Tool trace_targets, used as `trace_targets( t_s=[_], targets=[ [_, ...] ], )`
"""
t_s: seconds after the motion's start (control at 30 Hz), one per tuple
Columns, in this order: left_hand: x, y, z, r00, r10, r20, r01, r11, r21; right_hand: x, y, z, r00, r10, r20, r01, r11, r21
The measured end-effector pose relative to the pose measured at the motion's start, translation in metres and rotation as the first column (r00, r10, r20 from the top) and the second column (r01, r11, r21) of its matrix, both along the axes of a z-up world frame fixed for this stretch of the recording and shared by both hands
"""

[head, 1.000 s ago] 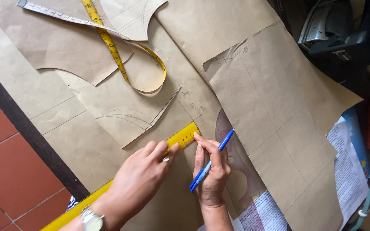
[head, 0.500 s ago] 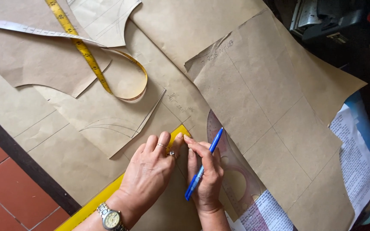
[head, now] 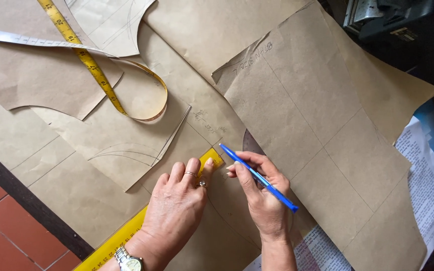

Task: The person draws curved lines on a large sheet of brown paper using a blue pen and a French curve ruler. They reposition the ruler multiple times to trace smooth arcs and straighten the paper as needed.

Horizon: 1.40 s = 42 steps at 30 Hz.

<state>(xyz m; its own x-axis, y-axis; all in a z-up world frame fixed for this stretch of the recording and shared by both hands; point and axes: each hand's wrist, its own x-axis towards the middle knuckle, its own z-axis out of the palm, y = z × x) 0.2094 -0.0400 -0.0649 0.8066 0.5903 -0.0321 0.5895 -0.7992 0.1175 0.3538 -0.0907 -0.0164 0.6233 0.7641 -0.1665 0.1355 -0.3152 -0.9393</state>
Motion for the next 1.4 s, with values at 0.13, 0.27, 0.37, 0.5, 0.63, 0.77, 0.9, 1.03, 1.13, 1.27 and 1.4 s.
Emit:
trace_targets(
  t_s=[0.13,0.27,0.37,0.5,0.63,0.77,0.9,1.03,1.13,1.27,1.4],
  targets=[
    [-0.001,0.000,-0.001,1.000,0.008,-0.013,-0.008,1.000,0.010,0.002,0.000,-0.001,0.996,0.065,0.055,-0.064,0.998,-0.022],
    [-0.001,0.000,-0.002,1.000,0.002,-0.013,-0.002,1.000,-0.006,0.003,0.002,-0.001,0.982,0.117,0.146,-0.118,0.993,-0.005],
    [-0.001,0.000,-0.001,1.000,0.007,0.005,-0.007,1.000,0.000,0.003,0.003,-0.003,0.980,0.132,0.152,-0.137,0.990,0.027],
    [-0.001,0.000,-0.001,1.000,0.008,-0.008,-0.008,1.000,-0.010,0.005,0.004,-0.006,0.982,0.136,0.134,-0.139,0.990,0.017],
    [0.000,0.000,0.000,1.000,0.008,-0.024,-0.009,1.000,-0.027,0.007,0.005,-0.006,0.982,0.146,0.124,-0.148,0.989,0.007],
    [-0.001,0.001,0.000,1.000,0.005,-0.018,-0.005,1.000,-0.012,0.010,0.006,-0.002,0.960,0.204,0.191,-0.207,0.978,-0.008],
    [-0.002,0.000,-0.003,1.000,0.006,0.007,-0.006,1.000,-0.005,0.012,0.001,0.011,0.911,0.234,0.341,-0.229,0.972,-0.057],
    [-0.001,0.000,-0.005,0.999,0.025,0.021,-0.025,0.999,0.028,0.012,-0.020,0.021,0.906,0.196,0.375,-0.173,0.980,-0.096],
    [-0.007,0.001,-0.007,1.000,-0.003,0.004,0.003,1.000,-0.014,0.007,-0.037,0.026,0.949,0.119,0.291,-0.088,0.989,-0.119],
    [-0.037,0.000,0.011,0.994,0.025,0.104,-0.007,0.986,-0.166,-0.002,-0.067,0.024,0.946,0.074,0.317,-0.061,0.997,-0.051],
    [-0.091,-0.014,0.023,0.954,0.300,-0.026,-0.297,0.926,-0.232,-0.010,-0.110,0.014,0.957,-0.010,0.290,0.034,0.996,-0.078]
  ],
)
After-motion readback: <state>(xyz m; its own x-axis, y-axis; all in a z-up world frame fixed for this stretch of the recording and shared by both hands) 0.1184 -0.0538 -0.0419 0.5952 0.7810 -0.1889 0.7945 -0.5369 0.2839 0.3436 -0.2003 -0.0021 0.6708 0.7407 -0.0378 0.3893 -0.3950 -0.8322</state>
